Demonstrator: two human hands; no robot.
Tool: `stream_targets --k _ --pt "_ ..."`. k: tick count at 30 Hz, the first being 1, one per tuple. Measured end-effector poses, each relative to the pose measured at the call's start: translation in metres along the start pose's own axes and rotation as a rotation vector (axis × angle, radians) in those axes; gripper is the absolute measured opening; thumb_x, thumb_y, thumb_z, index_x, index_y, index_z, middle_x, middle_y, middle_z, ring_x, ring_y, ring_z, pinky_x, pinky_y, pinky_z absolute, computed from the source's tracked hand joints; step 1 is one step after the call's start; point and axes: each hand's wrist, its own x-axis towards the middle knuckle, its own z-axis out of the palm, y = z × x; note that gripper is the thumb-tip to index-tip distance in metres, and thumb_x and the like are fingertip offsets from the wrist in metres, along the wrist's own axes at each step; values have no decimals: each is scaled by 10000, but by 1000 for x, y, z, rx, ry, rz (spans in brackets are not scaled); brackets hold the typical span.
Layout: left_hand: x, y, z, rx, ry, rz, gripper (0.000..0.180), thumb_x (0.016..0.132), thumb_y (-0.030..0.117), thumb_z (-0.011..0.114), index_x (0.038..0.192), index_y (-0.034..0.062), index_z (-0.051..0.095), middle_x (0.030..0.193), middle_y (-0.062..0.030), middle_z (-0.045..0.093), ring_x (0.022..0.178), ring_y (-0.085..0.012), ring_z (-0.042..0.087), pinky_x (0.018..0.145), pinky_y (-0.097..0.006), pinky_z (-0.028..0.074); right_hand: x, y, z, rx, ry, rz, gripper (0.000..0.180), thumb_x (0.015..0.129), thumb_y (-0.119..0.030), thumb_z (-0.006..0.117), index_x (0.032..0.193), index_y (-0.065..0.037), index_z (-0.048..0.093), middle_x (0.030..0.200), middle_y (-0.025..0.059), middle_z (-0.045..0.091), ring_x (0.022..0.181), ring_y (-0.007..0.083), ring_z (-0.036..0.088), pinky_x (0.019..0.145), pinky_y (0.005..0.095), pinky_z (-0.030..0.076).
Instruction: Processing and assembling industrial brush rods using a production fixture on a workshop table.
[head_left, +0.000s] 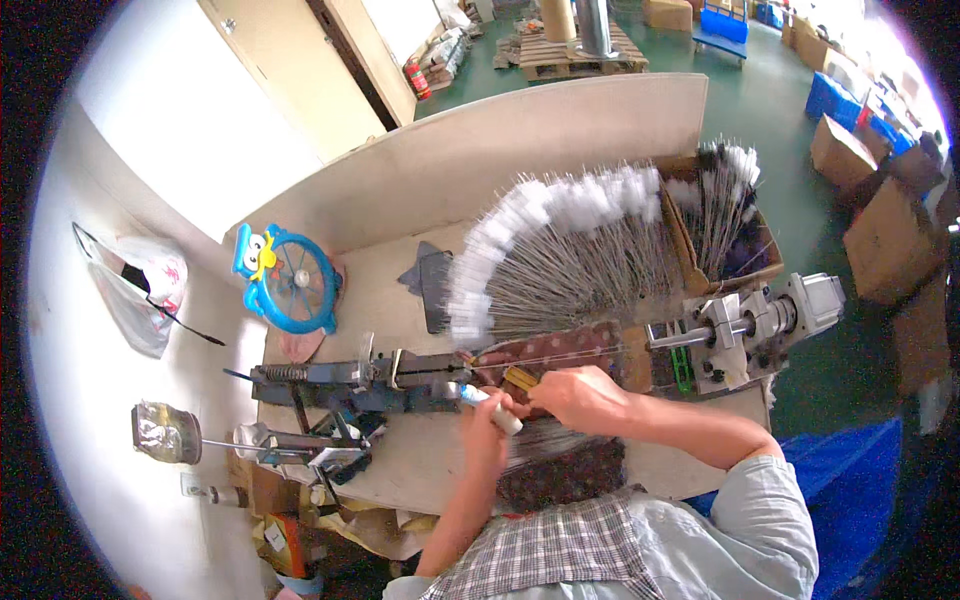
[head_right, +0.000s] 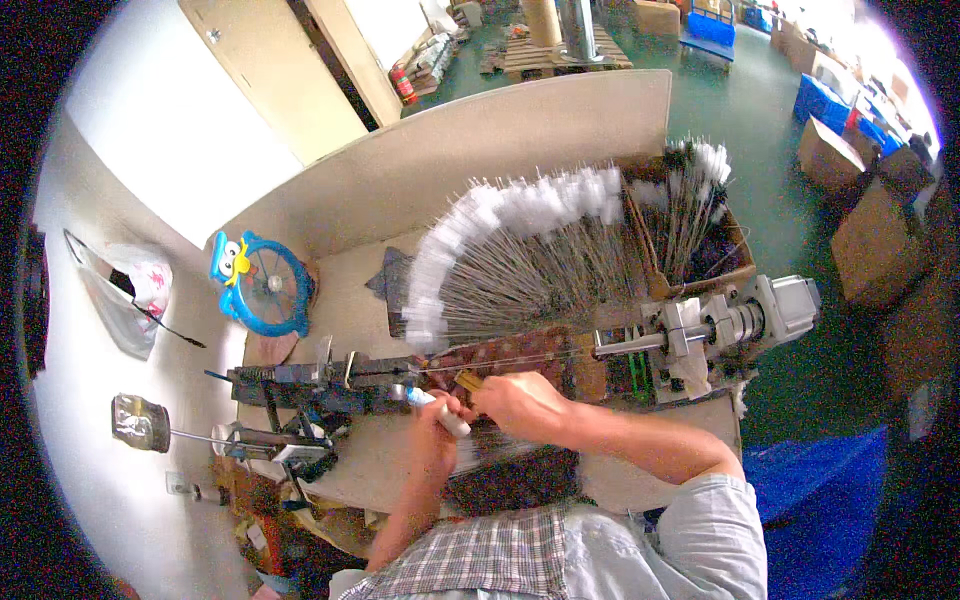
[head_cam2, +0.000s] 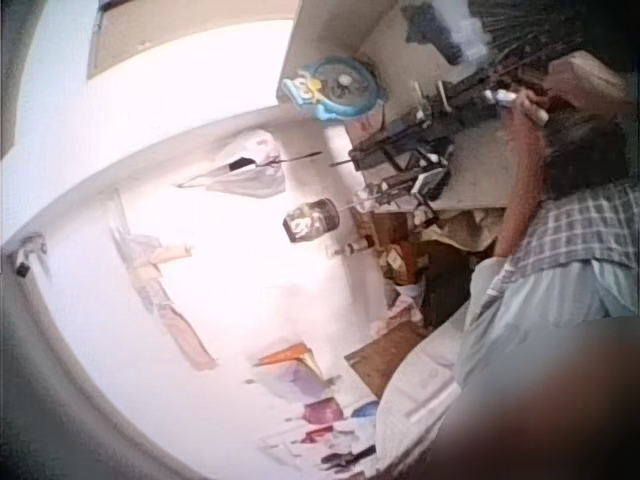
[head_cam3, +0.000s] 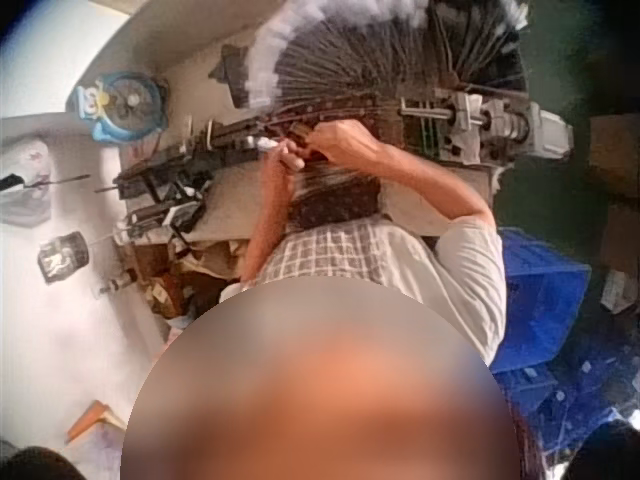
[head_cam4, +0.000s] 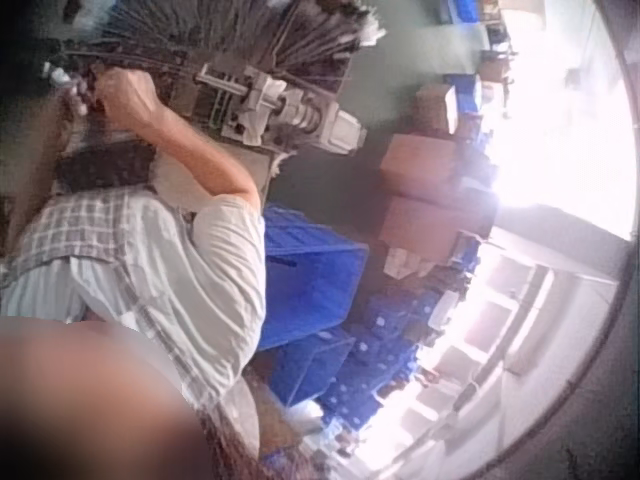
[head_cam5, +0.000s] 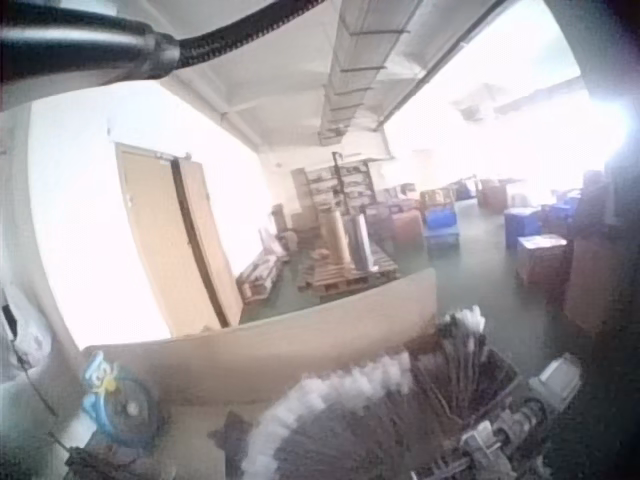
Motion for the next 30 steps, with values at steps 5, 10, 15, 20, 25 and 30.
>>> stream_targets --k 5,10,15,20,25,30 --pt "4 7 -14 758 30 153 198 708 67 654 824 25 499 625 -77 566 590 -166 585 567 -307 479 20 19 36 -7 303 -34 177 773 -125 553 944 -89 580 918 102 549 783 291 610 627 410 511" --pt "-3 33 -24 966 -46 106 226 750 130 666 893 20 531 744 -74 594 672 -157 589 618 -299 473 27 11 44 -61 -69 99 322 787 -227 604 1080 -106 544 874 82 546 810 274 599 673 374 504" --pt "-6 27 -135 74 297 -14 254 841 288 607 932 64 530 793 -38 555 713 -153 544 645 -285 450 8 13 22 -137 28 -115 271 762 -205 611 995 -70 587 883 111 573 779 291 599 654 402 511" --pt "-26 57 -177 -337 576 -97 296 832 384 604 891 97 559 723 5 499 678 -148 505 625 -269 428 10 1 12 73 -23 163 242 782 -210 620 958 -45 602 847 115 569 797 312 581 671 399 504" --pt "-18 50 -196 -392 529 -72 174 813 286 615 832 116 586 722 10 532 661 -136 512 616 -281 446 9 1 15 90 -40 116 232 788 -146 600 997 -45 602 868 113 572 803 313 583 697 397 503" --pt "-11 40 -194 -440 602 -35 112 806 234 594 796 124 577 673 16 529 612 -134 518 581 -272 450 7 -13 -9 25 -40 -29 231 755 -65 602 984 -40 626 937 109 581 790 301 585 719 382 506"
